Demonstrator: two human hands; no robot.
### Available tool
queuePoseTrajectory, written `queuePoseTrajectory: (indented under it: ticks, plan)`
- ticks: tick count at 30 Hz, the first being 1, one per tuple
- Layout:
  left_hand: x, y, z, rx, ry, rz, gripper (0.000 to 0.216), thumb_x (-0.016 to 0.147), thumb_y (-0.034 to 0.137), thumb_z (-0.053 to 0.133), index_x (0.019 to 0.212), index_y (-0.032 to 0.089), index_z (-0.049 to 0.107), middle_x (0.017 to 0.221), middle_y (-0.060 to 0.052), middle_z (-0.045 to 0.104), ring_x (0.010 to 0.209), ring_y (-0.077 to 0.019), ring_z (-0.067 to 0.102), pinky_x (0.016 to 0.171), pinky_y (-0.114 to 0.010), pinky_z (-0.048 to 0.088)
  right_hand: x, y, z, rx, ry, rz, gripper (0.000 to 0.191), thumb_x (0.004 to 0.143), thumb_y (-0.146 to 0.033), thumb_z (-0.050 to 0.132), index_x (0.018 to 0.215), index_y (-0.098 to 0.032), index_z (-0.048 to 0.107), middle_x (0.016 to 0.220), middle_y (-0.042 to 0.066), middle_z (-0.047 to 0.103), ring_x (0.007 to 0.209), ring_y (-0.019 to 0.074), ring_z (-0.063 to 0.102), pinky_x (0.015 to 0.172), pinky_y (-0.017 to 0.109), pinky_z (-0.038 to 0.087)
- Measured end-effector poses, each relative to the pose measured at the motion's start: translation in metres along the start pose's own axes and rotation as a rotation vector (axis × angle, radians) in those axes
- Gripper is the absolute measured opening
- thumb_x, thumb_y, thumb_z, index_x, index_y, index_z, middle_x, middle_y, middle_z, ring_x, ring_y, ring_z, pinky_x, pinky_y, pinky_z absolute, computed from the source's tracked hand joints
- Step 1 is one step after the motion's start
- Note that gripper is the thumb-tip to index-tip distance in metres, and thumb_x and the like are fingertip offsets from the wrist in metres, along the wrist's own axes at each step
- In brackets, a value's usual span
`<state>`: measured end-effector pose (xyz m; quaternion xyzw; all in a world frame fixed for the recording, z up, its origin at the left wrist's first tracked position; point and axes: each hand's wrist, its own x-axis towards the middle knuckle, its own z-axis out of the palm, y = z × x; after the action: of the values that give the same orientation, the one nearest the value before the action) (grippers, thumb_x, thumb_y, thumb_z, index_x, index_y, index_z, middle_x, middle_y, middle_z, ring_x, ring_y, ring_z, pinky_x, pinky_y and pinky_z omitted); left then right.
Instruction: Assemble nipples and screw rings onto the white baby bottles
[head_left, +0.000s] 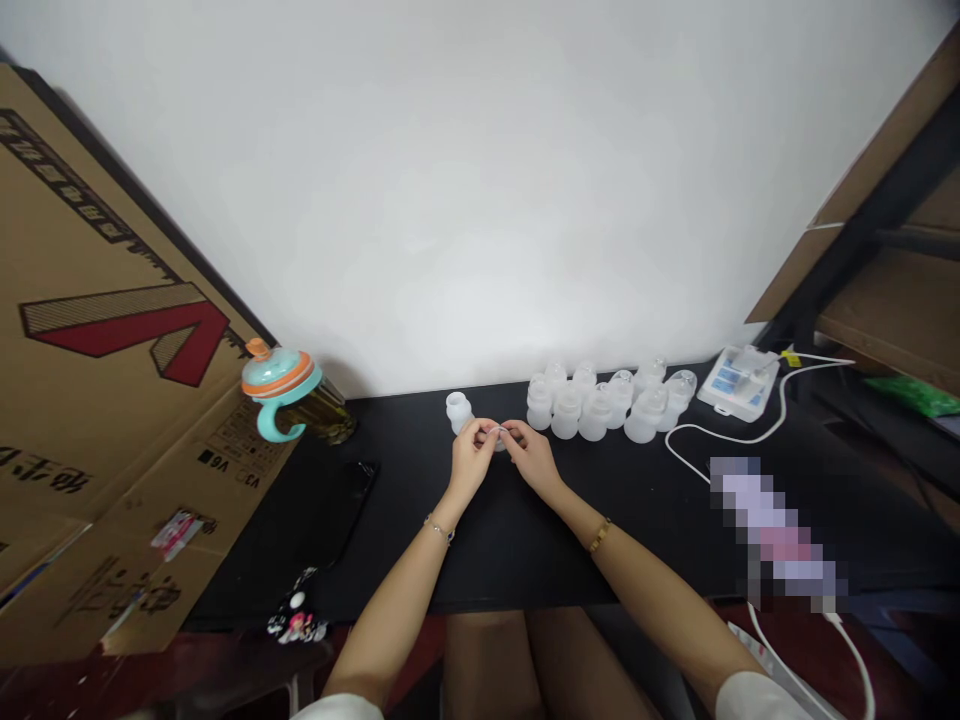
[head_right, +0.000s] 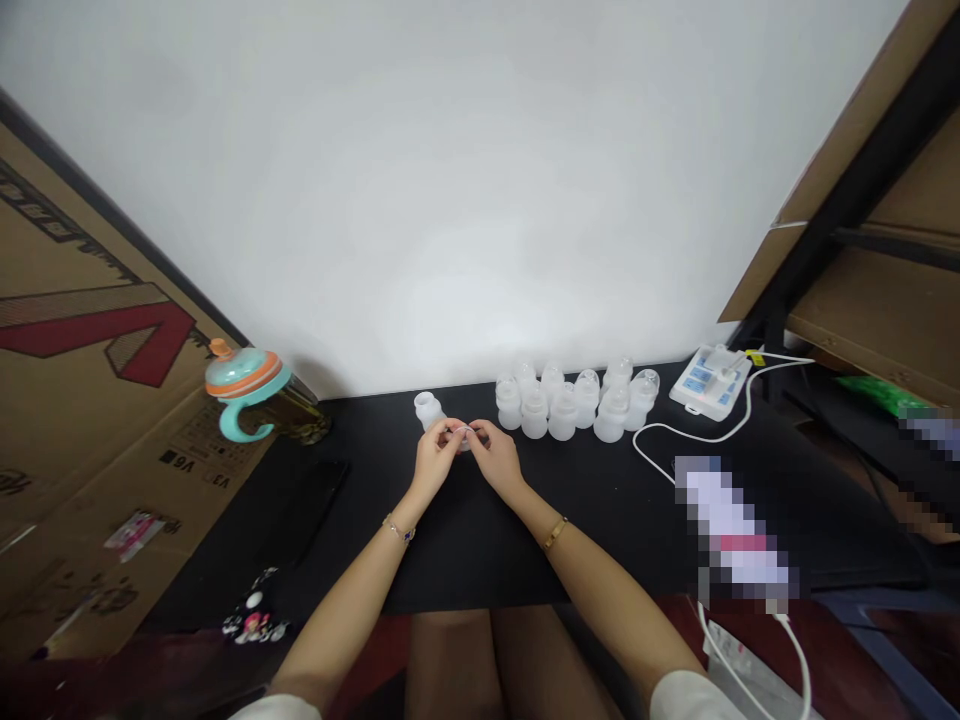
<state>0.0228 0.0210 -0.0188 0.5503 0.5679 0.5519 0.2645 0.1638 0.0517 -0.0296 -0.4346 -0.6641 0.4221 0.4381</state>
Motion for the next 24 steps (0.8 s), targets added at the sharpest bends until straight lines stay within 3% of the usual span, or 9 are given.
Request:
queuePoseTrajectory:
  ticks: [14, 24]
  plan:
    - [-0.0004, 0.0020, -0.0014, 0.024, -0.014, 0.025, 0.019, 0.090, 0.034, 0.061, 0.089, 0.019, 0.071, 0.091, -0.005, 0.066, 0.073, -0.0145, 0.063, 0.059, -0.023, 0.054, 0.0010, 0.0027, 0.0021, 0.032, -0.028, -0.015, 0.031, 0.091, -0.044, 0.056, 0.103, -0.021, 0.072, 0.082, 0.004, 0.074, 0.066, 0.0186, 0.066, 0.055, 0.027, 0.051]
    - [-0.0004, 0.0012, 0.0010, -0.138, -0.012, -0.121, 0.025, 0.087, 0.043, 0.065, 0.093, 0.018, 0.066, 0.088, -0.004, 0.065, 0.067, -0.0132, 0.063, 0.054, -0.023, 0.056, -0.0004, 0.0016, 0.0020, 0.044, -0.021, 0.026, 0.029, 0.089, -0.042, 0.057, 0.109, -0.023, 0.064, 0.087, 0.002, 0.073, 0.060, 0.0162, 0.062, 0.055, 0.027, 0.050]
